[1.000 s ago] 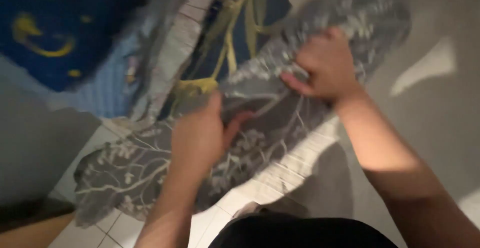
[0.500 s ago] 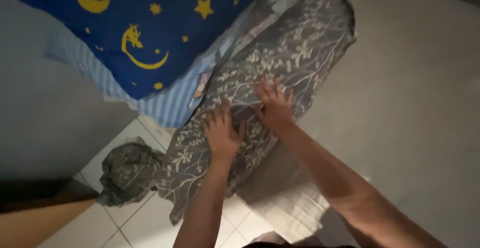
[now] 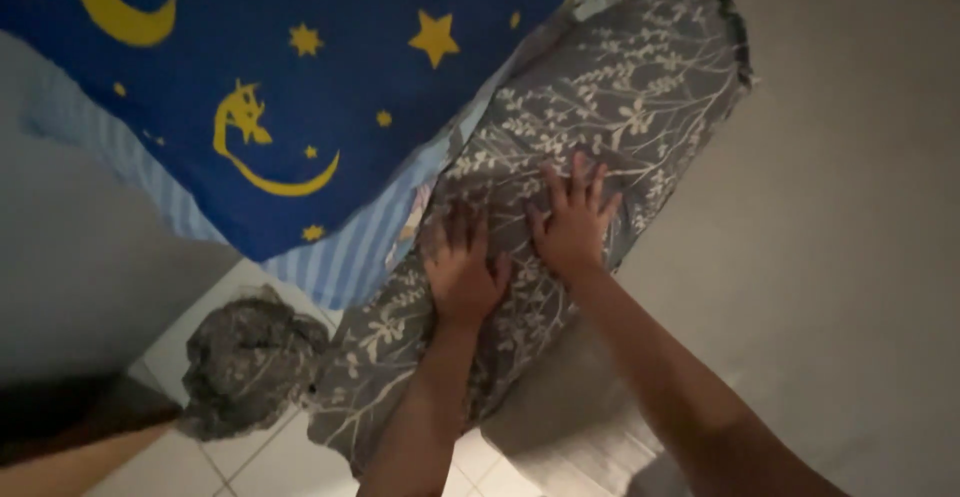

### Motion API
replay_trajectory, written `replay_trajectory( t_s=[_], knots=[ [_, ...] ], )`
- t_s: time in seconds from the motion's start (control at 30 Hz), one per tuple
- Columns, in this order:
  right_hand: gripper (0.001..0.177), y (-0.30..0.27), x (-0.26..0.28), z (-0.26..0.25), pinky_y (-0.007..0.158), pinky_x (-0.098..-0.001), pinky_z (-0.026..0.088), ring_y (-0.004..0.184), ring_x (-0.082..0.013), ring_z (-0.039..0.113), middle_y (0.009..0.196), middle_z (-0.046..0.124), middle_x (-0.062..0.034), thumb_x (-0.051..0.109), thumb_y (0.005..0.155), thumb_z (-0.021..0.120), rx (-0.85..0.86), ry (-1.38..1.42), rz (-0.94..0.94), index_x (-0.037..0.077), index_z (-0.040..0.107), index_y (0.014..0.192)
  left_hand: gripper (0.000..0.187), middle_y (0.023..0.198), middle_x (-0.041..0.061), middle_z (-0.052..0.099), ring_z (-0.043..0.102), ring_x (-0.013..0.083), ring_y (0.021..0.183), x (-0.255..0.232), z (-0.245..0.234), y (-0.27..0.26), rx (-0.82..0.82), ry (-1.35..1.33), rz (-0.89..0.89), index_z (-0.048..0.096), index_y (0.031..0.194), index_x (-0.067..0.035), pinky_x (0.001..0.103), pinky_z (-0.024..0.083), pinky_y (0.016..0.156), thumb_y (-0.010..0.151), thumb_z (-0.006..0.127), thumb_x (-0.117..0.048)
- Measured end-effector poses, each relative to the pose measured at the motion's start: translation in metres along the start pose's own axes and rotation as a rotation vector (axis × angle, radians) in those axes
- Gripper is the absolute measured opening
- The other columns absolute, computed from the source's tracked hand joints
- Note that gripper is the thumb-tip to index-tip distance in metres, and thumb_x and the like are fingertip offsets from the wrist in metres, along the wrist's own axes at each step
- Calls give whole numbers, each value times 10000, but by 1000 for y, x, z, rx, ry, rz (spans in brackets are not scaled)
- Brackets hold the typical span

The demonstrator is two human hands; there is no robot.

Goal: Replacing covers on various pillows and bolsters on a bed.

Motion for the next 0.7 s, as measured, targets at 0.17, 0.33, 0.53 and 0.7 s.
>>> replay_trajectory(
  t_s=[0.17, 0.33, 0.53, 0.7],
  knots=[
    [674, 8, 5, -8, 1150, -768, 57, 1557, -445, 31, 1719, 96, -99, 524, 983, 580, -16, 48, -12, 351, 346, 1592, 678, 1629, 165, 396, 384, 450, 1461, 5, 1, 2, -64, 4, 36, 515, 1507, -175, 655, 305, 1149, 909, 673, -454],
    [664, -11, 4, -66, 1133, -763, 152, 1541, -449, 150, 1696, 197, -132, 486, 963, 623, -73, 94, -32, 316, 400, 1565, 769, 1580, 183, 402, 392, 426, 1422, -14, -45, 13, 104, 42, 23, 479, 1519, -139, 653, 281, 1153, 850, 660, -474],
    [642, -94, -45, -95, 1272, -548, 268, 1589, -402, 230, 1696, 294, -145, 287, 1021, 642, -122, 345, -147, 99, 413, 1590, 682, 1546, 200, 454, 395, 414, 1458, -23, -82, 8, 117, 9, 11, 457, 1512, -50, 605, 275, 1183, 949, 593, -409],
    [666, -236, -108, -133, 1221, -501, 225, 1529, -374, 275, 1630, 358, -161, 195, 948, 664, 47, 364, -8, 75, 373, 1535, 651, 1504, 253, 471, 364, 450, 1450, -75, -103, 8, 83, 29, 96, 483, 1458, 18, 613, 233, 1190, 949, 597, -371]
  ],
)
Point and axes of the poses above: each hand's wrist, its own y-axis towards the middle knuckle, its own z-axis out of the palm, x = y × z, the point moved 2 cm from there along y, towards the middle knuckle
